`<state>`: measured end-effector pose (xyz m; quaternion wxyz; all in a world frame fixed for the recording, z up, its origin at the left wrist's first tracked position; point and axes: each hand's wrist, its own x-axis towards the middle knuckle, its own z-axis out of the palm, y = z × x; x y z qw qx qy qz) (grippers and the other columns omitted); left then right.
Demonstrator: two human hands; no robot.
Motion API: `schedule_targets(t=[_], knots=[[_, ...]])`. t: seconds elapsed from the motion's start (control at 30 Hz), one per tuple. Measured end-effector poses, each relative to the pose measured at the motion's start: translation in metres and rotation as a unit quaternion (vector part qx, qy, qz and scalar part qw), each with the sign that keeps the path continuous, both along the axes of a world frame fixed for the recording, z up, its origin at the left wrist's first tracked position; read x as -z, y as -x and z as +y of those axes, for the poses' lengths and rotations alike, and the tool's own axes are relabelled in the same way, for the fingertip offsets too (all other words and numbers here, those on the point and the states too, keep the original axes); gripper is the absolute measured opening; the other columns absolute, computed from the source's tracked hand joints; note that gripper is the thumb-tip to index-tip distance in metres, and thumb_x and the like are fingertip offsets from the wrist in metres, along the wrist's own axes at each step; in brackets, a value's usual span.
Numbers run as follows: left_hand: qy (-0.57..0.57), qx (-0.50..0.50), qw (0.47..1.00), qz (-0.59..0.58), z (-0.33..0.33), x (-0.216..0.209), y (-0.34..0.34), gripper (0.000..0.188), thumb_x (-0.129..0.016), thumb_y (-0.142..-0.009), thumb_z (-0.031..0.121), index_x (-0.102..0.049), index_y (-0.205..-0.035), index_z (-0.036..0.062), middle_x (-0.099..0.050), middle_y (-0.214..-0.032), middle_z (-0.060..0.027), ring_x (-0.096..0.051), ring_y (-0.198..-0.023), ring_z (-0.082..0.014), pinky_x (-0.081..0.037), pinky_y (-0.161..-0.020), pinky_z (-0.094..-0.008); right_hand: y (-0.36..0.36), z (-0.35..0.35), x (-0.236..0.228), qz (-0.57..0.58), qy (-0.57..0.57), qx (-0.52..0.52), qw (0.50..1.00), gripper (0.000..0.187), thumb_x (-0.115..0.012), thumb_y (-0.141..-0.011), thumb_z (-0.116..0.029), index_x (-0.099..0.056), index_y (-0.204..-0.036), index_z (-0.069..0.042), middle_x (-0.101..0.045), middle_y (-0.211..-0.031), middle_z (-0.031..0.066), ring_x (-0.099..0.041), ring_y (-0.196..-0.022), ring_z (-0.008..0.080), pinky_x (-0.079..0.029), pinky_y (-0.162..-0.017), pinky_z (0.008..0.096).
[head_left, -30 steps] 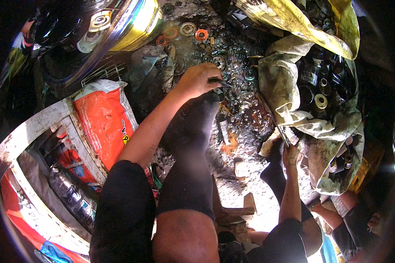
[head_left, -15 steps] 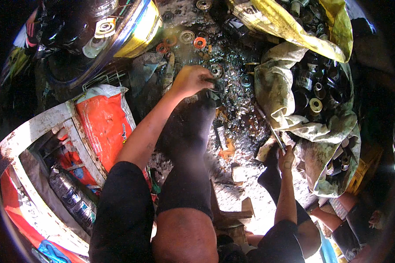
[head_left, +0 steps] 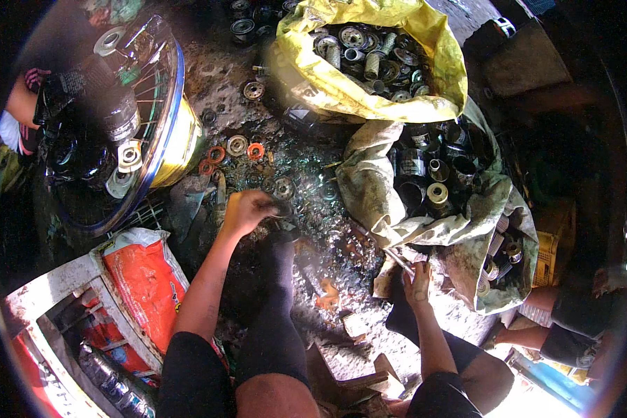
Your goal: The person sits on the floor and uses a metal rod to pry apart cylindrical mechanical parts. They repeatedly pick up parts, separate them, and place the components into nearby sacks. The person also briefly handles a large metal sheet and adjusts items on a rack.
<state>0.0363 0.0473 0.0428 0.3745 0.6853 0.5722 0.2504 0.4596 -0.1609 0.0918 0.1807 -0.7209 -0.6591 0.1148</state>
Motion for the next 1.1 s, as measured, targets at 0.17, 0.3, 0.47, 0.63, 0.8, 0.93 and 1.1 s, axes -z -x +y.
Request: schedule_targets(t=[0.17, 0.3, 0.47, 0.63, 0.8, 0.93, 1.1], knots=[[0.352, -0.291, 0.871, -0.182, -0.013, 0.029, -0.005, 0.017, -0.076, -0.080, 0.019, -0.068, -0.077, 0.0033, -0.065, -0.073, -0.0050, -0.048, -0.054, -0.0112, -0.037, -0.049, -0.0323, -0.014, -0.013, 0.026, -0.008, 0.046, 0.048, 0.998, 0.023, -0.068, -0.080, -0.011, -0.057, -0.097, -0.002, -0.054, -0.097, 0.0218, -0.055, -0.089, 0.0402, -0.045, -0.077, 0.0494], [-0.045, -0.013, 0.998, 0.034, -0.011, 0.004, -0.012, 0.011, -0.078, -0.071, 0.008, -0.069, -0.076, 0.0059, -0.066, -0.077, -0.0065, -0.059, -0.073, -0.0197, -0.047, -0.068, -0.0344, -0.011, -0.016, 0.032, 0.055, 0.122, 0.117, 0.984, 0.022, -0.069, -0.080, -0.015, -0.058, -0.096, -0.005, -0.056, -0.100, 0.0197, -0.056, -0.093, 0.0392, -0.046, -0.080, 0.0474], [-0.188, 0.169, 0.946, 0.201, -0.006, -0.031, -0.023, 0.024, -0.071, -0.073, 0.009, -0.067, -0.097, 0.0099, -0.066, -0.093, -0.0052, -0.060, -0.097, -0.0248, -0.047, -0.085, -0.0390, -0.002, -0.019, 0.029, 0.202, 0.145, 0.126, 0.960, 0.020, -0.067, -0.080, -0.012, -0.057, -0.096, -0.004, -0.056, -0.099, 0.0187, -0.057, -0.093, 0.0378, -0.047, -0.081, 0.0454], [-0.237, 0.283, 0.902, 0.225, 0.016, -0.002, -0.005, 0.020, -0.068, -0.076, 0.011, -0.063, -0.096, 0.0140, -0.063, -0.095, -0.0010, -0.056, -0.103, -0.0209, -0.043, -0.088, -0.0378, 0.011, -0.013, 0.030, 0.099, 0.122, 0.035, 0.987, 0.019, -0.067, -0.081, -0.011, -0.058, -0.095, -0.003, -0.057, -0.096, 0.0179, -0.060, -0.087, 0.0347, -0.050, -0.077, 0.0417], [0.115, 0.190, 0.945, -0.240, 0.048, -0.090, -0.045, 0.012, -0.073, -0.080, 0.013, -0.065, -0.088, 0.0074, -0.065, -0.077, -0.0026, -0.062, -0.078, -0.0134, -0.049, -0.070, -0.0293, 0.000, -0.020, 0.041, 0.117, 0.146, 0.038, 0.982, 0.020, -0.066, -0.085, -0.018, -0.059, -0.096, -0.003, -0.058, -0.095, 0.0171, -0.062, -0.083, 0.0305, -0.051, -0.073, 0.0407], [0.028, -0.051, 0.891, -0.450, 0.081, -0.149, -0.070, 0.028, -0.066, -0.091, 0.016, -0.059, -0.115, 0.0055, -0.064, -0.097, -0.0014, -0.058, -0.091, -0.0092, -0.046, -0.088, -0.0254, 0.011, -0.024, 0.042, 0.120, 0.190, 0.040, 0.974, 0.022, -0.064, -0.087, -0.022, -0.058, -0.095, -0.002, -0.058, -0.095, 0.0170, -0.063, -0.083, 0.0311, -0.051, -0.072, 0.0413], [0.039, -0.008, 0.970, -0.242, 0.082, -0.058, -0.009, 0.016, -0.066, -0.089, 0.009, -0.068, -0.104, 0.0046, -0.069, -0.098, -0.0018, -0.063, -0.091, -0.0113, -0.050, -0.082, -0.0258, 0.038, -0.030, 0.045, 0.105, 0.201, 0.039, 0.973, 0.025, -0.064, -0.086, -0.024, -0.059, -0.096, -0.002, -0.058, -0.096, 0.0192, -0.062, -0.084, 0.0323, -0.050, -0.073, 0.0418]])
